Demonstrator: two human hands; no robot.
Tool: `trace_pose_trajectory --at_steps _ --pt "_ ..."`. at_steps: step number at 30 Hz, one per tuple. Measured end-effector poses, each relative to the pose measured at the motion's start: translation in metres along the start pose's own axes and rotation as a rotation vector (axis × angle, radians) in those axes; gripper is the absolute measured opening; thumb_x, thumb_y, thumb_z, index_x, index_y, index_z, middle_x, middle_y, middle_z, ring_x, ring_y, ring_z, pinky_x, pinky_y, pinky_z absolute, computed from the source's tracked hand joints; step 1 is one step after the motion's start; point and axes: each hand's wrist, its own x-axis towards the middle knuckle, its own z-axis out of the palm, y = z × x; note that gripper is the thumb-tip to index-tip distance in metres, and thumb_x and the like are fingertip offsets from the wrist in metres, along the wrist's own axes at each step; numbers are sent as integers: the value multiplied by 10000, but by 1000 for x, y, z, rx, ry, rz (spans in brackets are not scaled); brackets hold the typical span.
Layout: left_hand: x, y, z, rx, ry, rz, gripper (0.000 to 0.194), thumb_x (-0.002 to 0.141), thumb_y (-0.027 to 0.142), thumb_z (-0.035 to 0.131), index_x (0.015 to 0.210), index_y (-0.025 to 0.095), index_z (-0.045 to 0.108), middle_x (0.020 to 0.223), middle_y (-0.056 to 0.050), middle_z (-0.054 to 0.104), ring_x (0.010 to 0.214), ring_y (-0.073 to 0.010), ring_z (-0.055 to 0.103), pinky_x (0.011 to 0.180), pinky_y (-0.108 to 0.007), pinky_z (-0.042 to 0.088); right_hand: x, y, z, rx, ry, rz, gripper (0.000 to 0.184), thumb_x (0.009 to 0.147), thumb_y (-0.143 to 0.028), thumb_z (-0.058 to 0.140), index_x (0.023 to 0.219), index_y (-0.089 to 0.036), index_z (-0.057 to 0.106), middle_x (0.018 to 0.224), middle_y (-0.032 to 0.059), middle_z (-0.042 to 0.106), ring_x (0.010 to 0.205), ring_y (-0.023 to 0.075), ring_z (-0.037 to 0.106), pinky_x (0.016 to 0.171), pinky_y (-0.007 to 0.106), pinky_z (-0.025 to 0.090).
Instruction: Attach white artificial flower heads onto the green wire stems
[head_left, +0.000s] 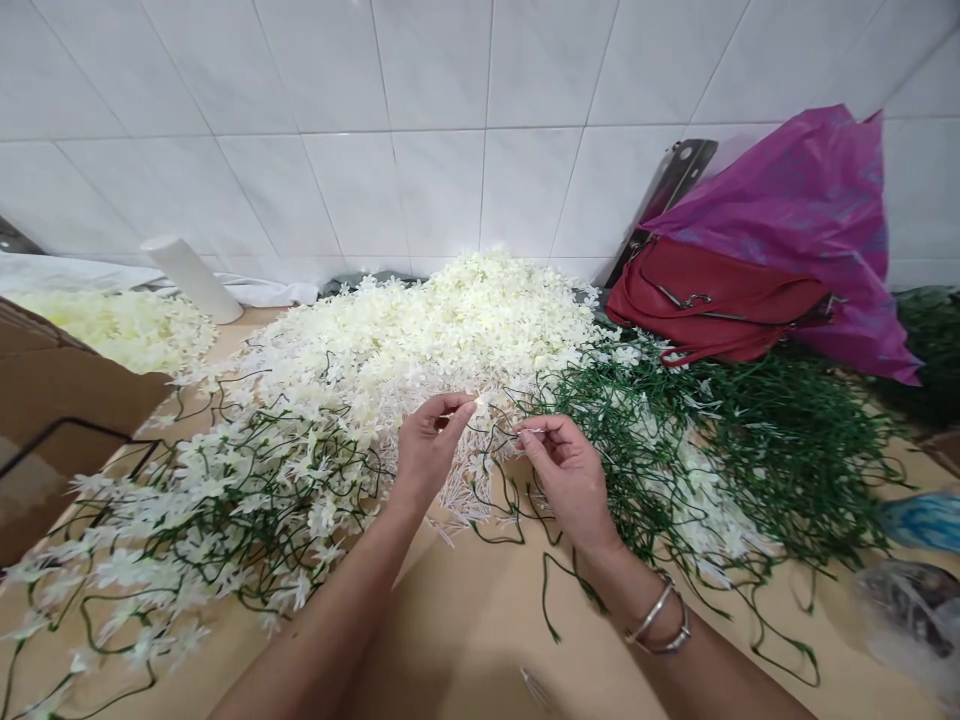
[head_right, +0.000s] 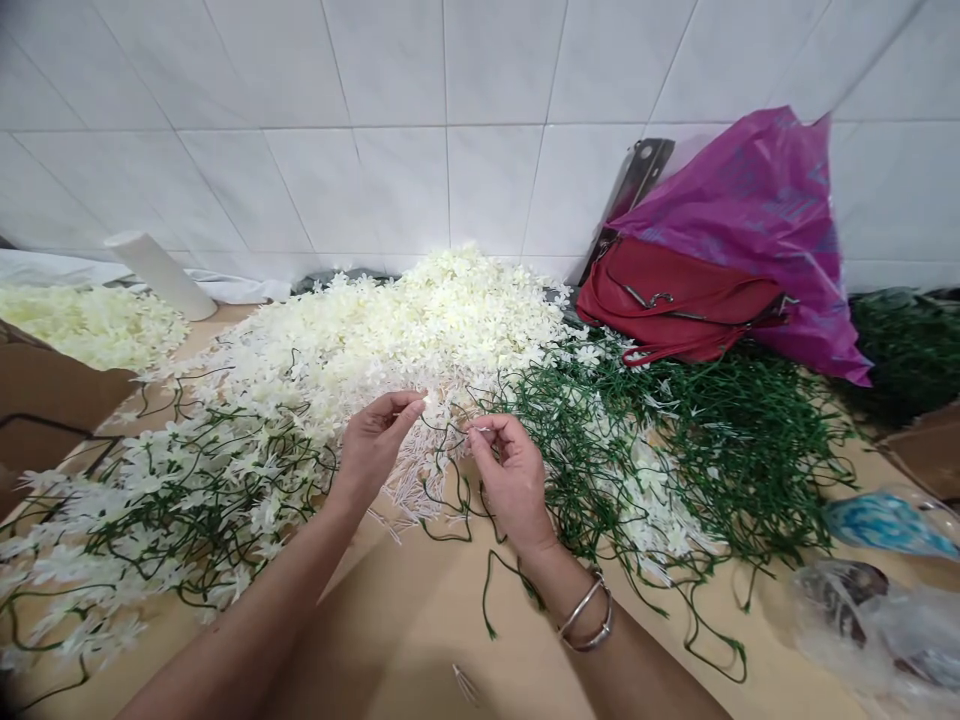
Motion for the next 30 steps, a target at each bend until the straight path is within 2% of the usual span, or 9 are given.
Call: trace_pose_trajectory --at_steps 5,10,12,15,18,21,23,26,30 --pt "-27 3 1 -259 -68 -217 335 918 507 703 921 179 768 858 -59 754 796 -172 689 735 -284 558 -3 -12 1 -30 -29 -38 84 899 -281 750 953 -238 704 870 7 690 814 167 632 804 312 522" --pt "-46 2 1 -468 -66 -367 287 809 463 857 881 188 816 871 -37 754 798 -145 646 766 -261 548 -9 -23 3 -89 -129 -45 32 918 -219 716 916 -245 697 887 -2 689 836 160 630 807 305 504" --pt "-50 0 0 -498 -82 -388 246 813 427 866 893 198 828 897 -29 763 804 -139 638 794 -263 540 -12 -28 6 -108 -149 -61 48 912 -199 724 905 -242 705 973 16 707 921 170 652 866 319 507" --pt "-52 -1 0 -501 -138 -367 182 850 374 845 899 200 828 870 -20 761 825 -143 645 851 -275 522 -17 -34 10 -130 -173 -85 73 915 -172 727 901 -240 708 1101 39 741 1061 189 685 963 347 509" --pt "-54 1 3 -487 -145 -307 171 889 353 809 838 191 797 839 -19 750 856 -154 658 885 -283 510 -21 -33 13 -205 -170 -164 130 924 -123 701 891 -249 708 1015 22 761 1007 177 715 946 341 532" --pt "-56 5 5 -444 -135 -255 167 906 345 788 847 190 778 948 -45 775 904 -165 676 884 -286 515 -28 -26 14 -248 -122 -227 168 922 -93 687 895 -257 706 986 11 764 963 171 722 915 335 548" --pt "-57 7 6 -406 -136 -210 144 906 331 787 875 191 776 1008 -60 779 944 -174 688 894 -289 521 -31 -21 13 -221 -81 -204 158 920 -100 692 896 -256 701 985 14 764 959 173 724 922 340 552" --pt "-57 8 6 -366 -105 -161 140 908 329 781 875 194 767 989 -59 774 950 -175 695 894 -289 527 -34 -16 11 -153 -27 -151 129 912 -125 713 882 -249 696 968 20 758 950 177 722 930 348 555" --pt "-55 8 6 -342 -31 -191 167 883 362 799 865 199 771 987 -60 781 959 -188 698 906 -307 534 -31 -16 7 -93 13 -91 111 899 -147 731 869 -247 695 936 27 754 941 185 718 914 354 567"
